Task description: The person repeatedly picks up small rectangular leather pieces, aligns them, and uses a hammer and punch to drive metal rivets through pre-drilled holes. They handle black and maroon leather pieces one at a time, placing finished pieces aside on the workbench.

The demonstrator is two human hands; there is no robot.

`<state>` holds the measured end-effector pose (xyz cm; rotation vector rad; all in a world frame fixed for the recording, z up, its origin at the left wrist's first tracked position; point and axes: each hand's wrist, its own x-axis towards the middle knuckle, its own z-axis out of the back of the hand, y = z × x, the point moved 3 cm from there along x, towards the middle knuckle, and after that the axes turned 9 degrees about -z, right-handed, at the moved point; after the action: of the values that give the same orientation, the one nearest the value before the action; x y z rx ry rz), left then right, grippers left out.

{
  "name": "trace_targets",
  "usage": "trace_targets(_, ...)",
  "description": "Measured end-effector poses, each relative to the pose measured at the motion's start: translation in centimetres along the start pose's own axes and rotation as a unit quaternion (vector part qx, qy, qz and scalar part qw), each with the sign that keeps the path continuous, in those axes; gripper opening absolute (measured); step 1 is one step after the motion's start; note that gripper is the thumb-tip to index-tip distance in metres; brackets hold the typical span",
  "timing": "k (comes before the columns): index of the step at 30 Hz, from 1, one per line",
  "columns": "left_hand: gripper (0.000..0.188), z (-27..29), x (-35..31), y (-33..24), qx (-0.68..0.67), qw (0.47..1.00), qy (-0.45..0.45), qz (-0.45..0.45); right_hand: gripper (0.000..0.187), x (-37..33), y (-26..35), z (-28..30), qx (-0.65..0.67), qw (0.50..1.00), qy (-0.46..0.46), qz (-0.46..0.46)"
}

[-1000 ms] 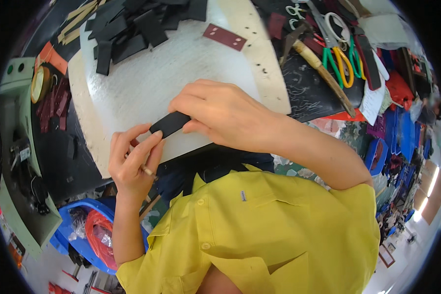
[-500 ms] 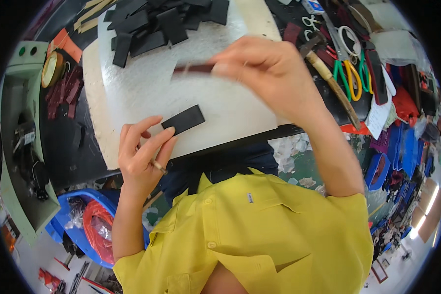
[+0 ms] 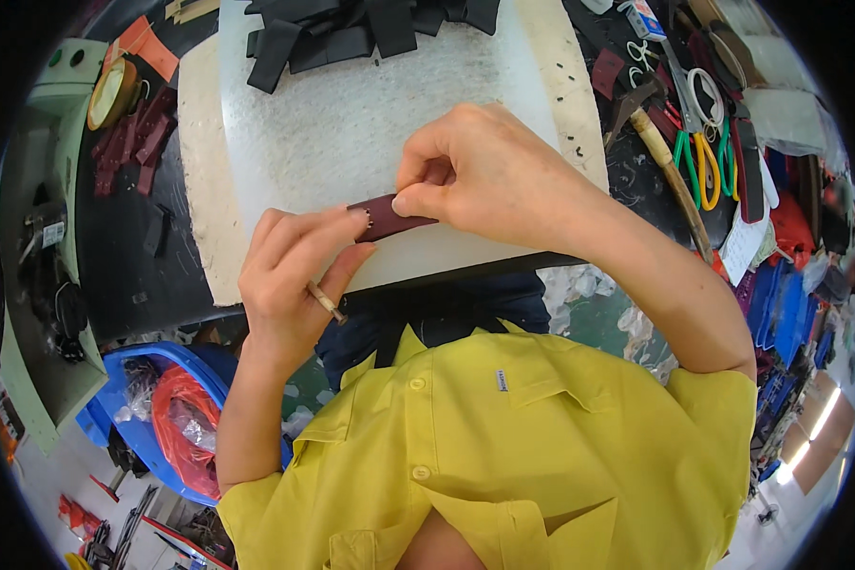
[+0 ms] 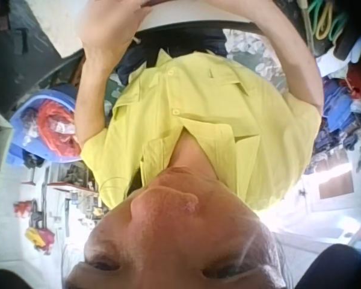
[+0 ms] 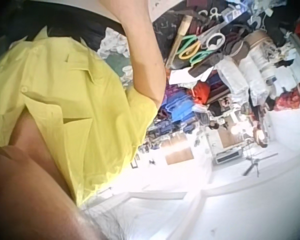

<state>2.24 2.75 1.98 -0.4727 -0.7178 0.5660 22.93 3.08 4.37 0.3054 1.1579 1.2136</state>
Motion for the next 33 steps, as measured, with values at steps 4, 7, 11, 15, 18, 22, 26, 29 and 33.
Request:
trace_targets(4,0.03,0.1,0.3,0.1,-0.008,0.999,-0.018,-0.035,0.014,-0.1,0.5,0.1,-0.025,1.0,-0.005,0.004)
trace_targets(7,0.029,-0.1,-0.1,0.3,-0.01,0.999,-0.013,-0.036,0.014,-0.1,0.7,0.1,-0.036,0.999,0.002,-0.006)
trace_targets(11,0.028,-0.1,-0.2,0.3,-0.014,0.999,-0.013,-0.036,0.014,0.0,0.7,0.1,-0.042,0.999,-0.002,-0.009)
trace_targets(15,0.027,-0.2,0.1,0.2,-0.005,0.999,-0.008,-0.037,0.017,0.1,0.3,0.0,-0.041,0.999,-0.001,0.002)
trace_targets(18,0.026,-0.3,0.3,0.1,0.002,0.999,0.0,-0.034,0.023,-0.5,0.7,0.8,-0.22,0.953,-0.165,0.128)
trace_targets(22,0.024,-0.1,0.3,-0.1,0.005,1.0,0.007,-0.025,0.026,-1.1,-0.3,2.8,-0.155,0.94,-0.206,0.223)
trace_targets(26,0.023,-0.2,0.5,-0.2,-0.002,1.0,0.009,-0.02,0.024,-2.2,-1.4,0.3,-0.126,0.916,-0.18,0.336)
trace_targets(29,0.023,-0.2,0.4,-0.2,0.001,1.0,0.01,-0.018,0.024,-2.4,-2.1,-0.3,-0.141,0.908,-0.172,0.355)
trace_targets(33,0.024,-0.2,0.3,-0.2,0.004,1.0,0.011,-0.015,0.023,-2.3,-2.7,-0.8,-0.169,0.889,-0.19,0.38)
